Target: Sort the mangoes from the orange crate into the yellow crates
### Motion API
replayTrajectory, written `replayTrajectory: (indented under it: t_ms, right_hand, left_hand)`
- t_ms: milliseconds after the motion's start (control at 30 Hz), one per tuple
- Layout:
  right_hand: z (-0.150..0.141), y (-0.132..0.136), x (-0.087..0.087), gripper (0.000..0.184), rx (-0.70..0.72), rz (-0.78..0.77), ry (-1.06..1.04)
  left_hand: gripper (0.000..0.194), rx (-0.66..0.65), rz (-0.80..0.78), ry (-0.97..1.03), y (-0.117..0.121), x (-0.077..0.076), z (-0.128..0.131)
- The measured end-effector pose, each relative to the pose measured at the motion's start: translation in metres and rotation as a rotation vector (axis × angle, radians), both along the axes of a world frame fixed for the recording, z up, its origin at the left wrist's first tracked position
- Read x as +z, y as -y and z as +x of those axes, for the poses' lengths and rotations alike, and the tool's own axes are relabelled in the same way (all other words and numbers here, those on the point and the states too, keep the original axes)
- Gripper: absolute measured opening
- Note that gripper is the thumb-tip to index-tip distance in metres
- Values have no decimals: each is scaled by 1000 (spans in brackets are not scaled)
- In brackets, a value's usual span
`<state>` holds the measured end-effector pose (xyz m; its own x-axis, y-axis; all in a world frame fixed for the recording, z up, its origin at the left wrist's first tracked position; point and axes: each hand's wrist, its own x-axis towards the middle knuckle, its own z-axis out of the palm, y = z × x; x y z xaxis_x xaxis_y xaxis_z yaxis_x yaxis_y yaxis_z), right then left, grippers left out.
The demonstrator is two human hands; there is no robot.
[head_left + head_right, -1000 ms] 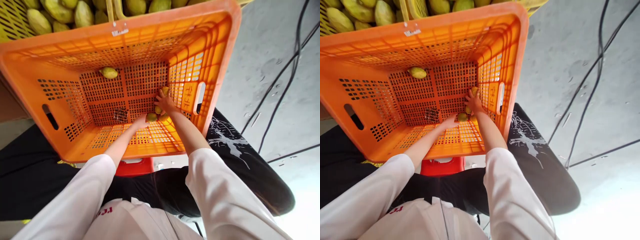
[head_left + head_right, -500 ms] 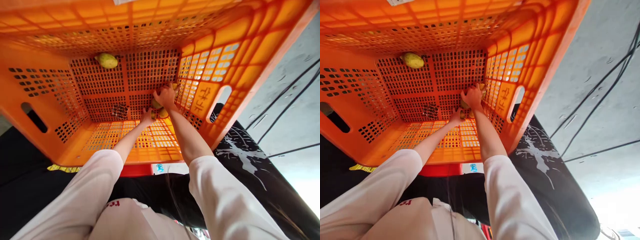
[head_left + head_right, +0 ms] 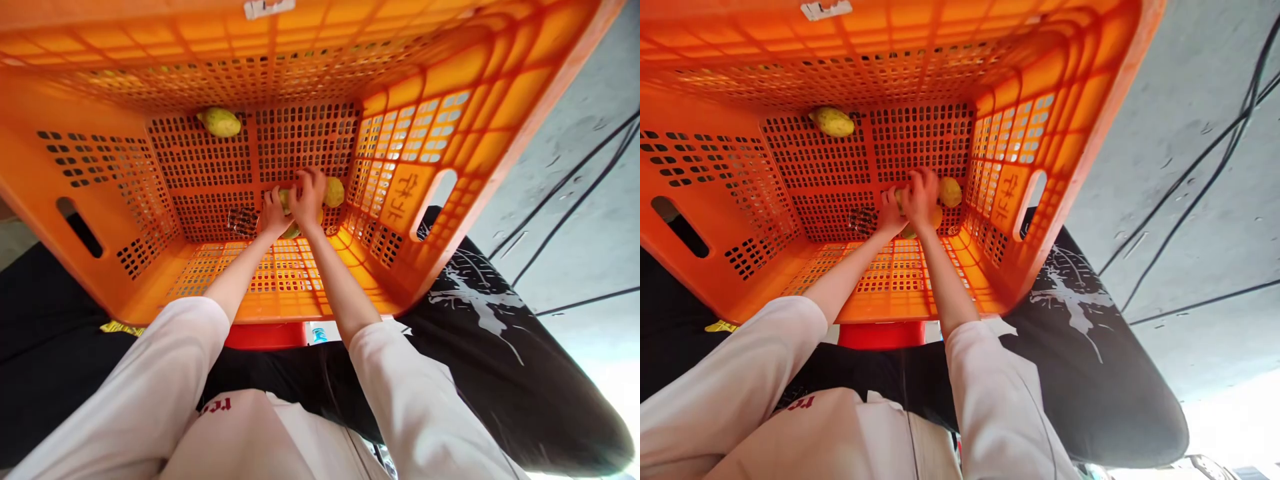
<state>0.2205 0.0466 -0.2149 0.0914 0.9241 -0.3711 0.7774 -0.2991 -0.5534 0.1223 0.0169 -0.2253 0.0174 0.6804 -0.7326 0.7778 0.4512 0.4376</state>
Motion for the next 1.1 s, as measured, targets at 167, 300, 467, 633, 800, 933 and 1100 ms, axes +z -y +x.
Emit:
replayTrajectory:
  t_ms: [167, 300, 467, 633, 800, 933, 1100]
  right_hand:
    - [69, 1, -6, 59, -107, -303, 130]
    - [93, 7, -18, 67, 145, -452, 92]
    - [78, 10, -35, 62, 214, -451, 191]
    - [54, 13, -38, 56, 469, -324, 241]
    - [19, 18, -19, 46, 821, -283, 259]
    - [6, 22, -15, 48, 739, -355, 261]
    - [15, 28, -23, 59, 458, -492, 45]
  left_hand:
    - [65, -16, 54, 15, -17, -9, 1]
    - [71, -62, 24, 34, -33, -15, -16]
    - [71, -398, -58, 190, -38, -10, -55]
    - [55, -848, 67, 265, -22, 0, -78]
    - [67, -1005, 47, 261, 6, -2, -80]
    - [64, -995, -20, 175, 28, -4, -78]
    - [58, -855, -10, 129, 44, -1, -79]
